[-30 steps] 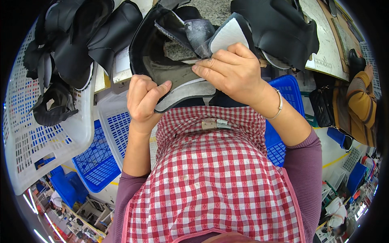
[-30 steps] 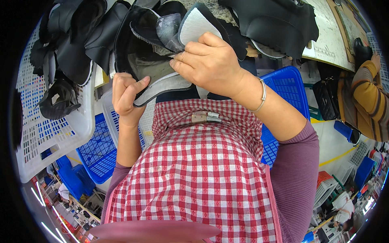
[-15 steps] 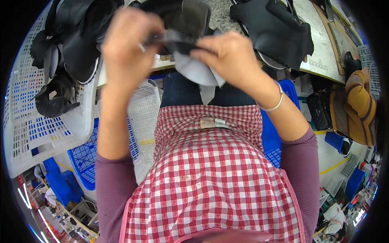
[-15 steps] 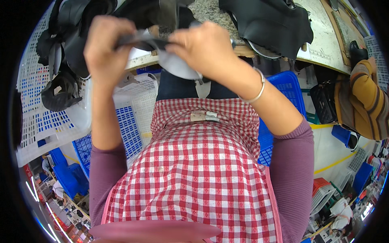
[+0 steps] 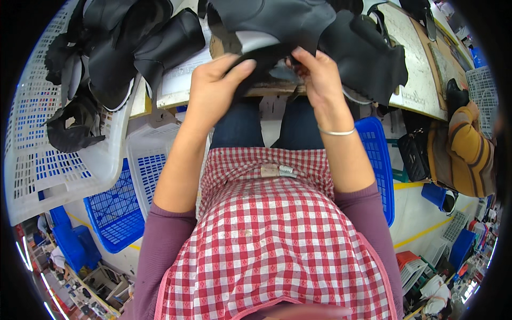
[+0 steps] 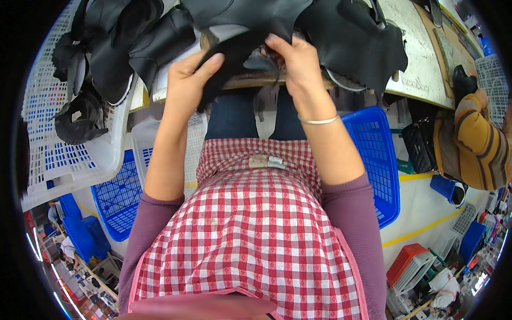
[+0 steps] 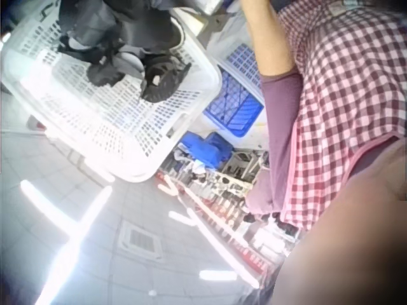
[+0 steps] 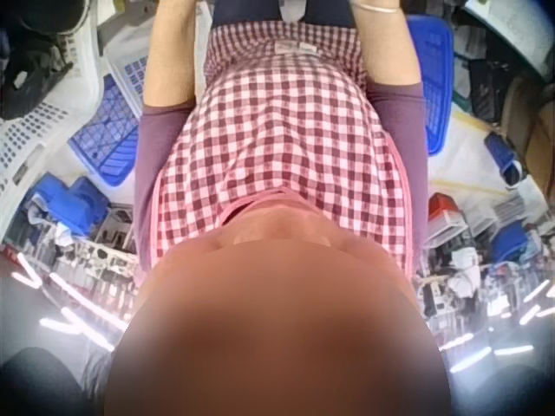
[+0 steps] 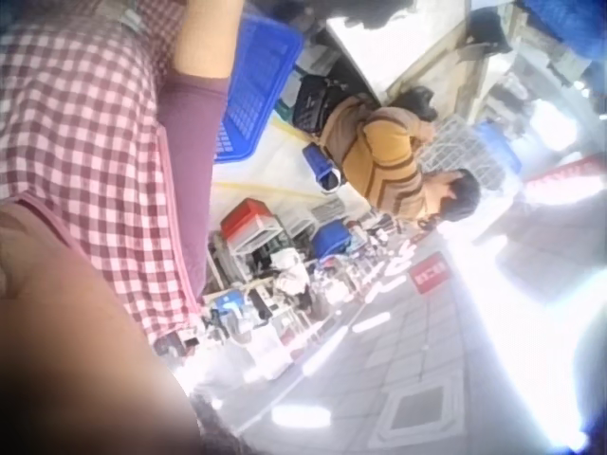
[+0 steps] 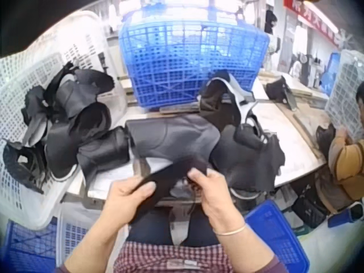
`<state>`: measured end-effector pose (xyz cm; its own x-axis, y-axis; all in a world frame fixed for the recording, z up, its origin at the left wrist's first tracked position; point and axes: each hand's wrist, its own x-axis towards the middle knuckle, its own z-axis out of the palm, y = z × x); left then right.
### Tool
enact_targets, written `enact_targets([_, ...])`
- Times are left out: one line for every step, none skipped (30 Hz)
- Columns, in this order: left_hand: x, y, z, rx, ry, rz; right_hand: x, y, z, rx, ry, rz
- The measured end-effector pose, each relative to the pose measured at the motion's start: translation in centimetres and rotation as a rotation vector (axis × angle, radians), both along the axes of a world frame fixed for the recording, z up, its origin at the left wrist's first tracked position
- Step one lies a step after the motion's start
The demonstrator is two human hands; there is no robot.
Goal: The person repeatedly picks up black shoe uppers, aligns edges, and presses them together by hand. They turn the pieces over and inspect the seams, then place the assembled pieces on the table. The process is repeated for multiple shoe parts.
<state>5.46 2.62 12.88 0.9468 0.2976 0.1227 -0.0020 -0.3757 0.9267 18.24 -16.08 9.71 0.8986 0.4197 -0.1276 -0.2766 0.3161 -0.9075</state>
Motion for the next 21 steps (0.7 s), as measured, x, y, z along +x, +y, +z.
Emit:
enact_targets([0.0, 0.5, -1.2, -0.477, 0.09, 0.044, -0.4, 0.3, -0.3, 0.047, -0.015, 0.008])
enact_targets([-0.2, 0.6, -2.3, -0.931, 0.141, 0.06, -0.6, 0.4, -0.4, 0.053, 0.027, 0.019])
enact_targets([-0.4, 0.2, -3.5, -1.175, 0.172, 0.057, -0.9, 0.6, -0.4, 0.062, 0.035, 0.008])
enact_targets([-0.4, -0.6, -4.7, -1.252, 0.168, 0.104, -1.1, 0.9, -0.3, 0.072, 0.046, 0.02])
enact_targets([-0.7, -1.2, -5.5, -1.275, 0.025, 0.052, -1.2, 0.9, -0.1, 0.037, 0.061, -0.023])
enact_targets([-0.9, -2.2, -6.2, -1.301, -0.033, 0.051, -1.3, 1.2, 0.0, 0.065, 0.058, -0.032])
enact_targets([-1.0, -2.9, -6.6, -1.291, -0.049, 0.09, -1.4, 1.2, 0.2, 0.088, 0.061, -0.036])
enact_targets([-1.2, -3.6, -6.7, -1.289, -0.05, 0.124, -1.5, 1.4, 0.2, 0.102, 0.078, -0.047])
enact_targets([-1.4, -4.1, -6.6, -1.276, -0.092, 0.129, -1.5, 1.3, 0.3, 0.089, 0.055, -0.042])
enact_targets([-1.6, -4.2, -6.2, -1.314, -0.021, 0.115, -1.5, 1.3, 0.2, 0.104, 0.049, -0.045])
enact_targets([-1.6, -4.3, -5.8, -1.275, 0.02, 0.143, -1.5, 1.3, 0.2, 0.102, 0.04, -0.045])
enact_targets([-1.6, -4.0, -5.4, -1.243, -0.013, 0.084, -1.5, 1.3, 0.0, 0.126, 0.015, -0.038])
enact_targets([-1.5, -3.6, -5.1, -1.121, -0.022, 0.136, -1.6, 1.2, -0.1, 0.121, 0.025, -0.04])
enact_targets([-1.4, -3.1, -4.9, -1.008, -0.071, 0.12, -1.7, 1.2, -0.2, 0.131, 0.023, -0.033])
enact_targets([-1.2, -2.6, -4.8, -0.905, -0.135, 0.056, -1.9, 1.3, -0.3, 0.195, -0.026, 0.004])
enact_targets([-1.1, -2.1, -4.9, -0.93, -0.125, 0.069, -2.1, 1.4, -0.4, 0.143, 0.033, -0.01])
enact_targets([-1.0, -1.8, -5.1, -1.005, -0.031, 0.105, -2.4, 1.5, -0.4, 0.146, 0.043, 0.008])
enact_targets([-1.0, -1.7, -5.3, -1.086, 0.024, 0.095, -2.6, 1.6, -0.4, 0.153, 0.049, 0.024])
enact_targets([-1.1, -1.9, -5.5, -1.208, 0.059, 0.083, -3.0, 1.7, -0.3, 0.128, 0.05, 0.01])
enact_targets([-1.3, -2.1, -5.6, -1.33, 0.098, 0.071, -3.2, 1.8, -0.2, 0.15, 0.054, 0.034])
enact_targets([-1.5, -2.6, -5.6, -1.422, 0.169, 0.145, -3.5, 1.8, -0.1, 0.16, 0.064, 0.038])
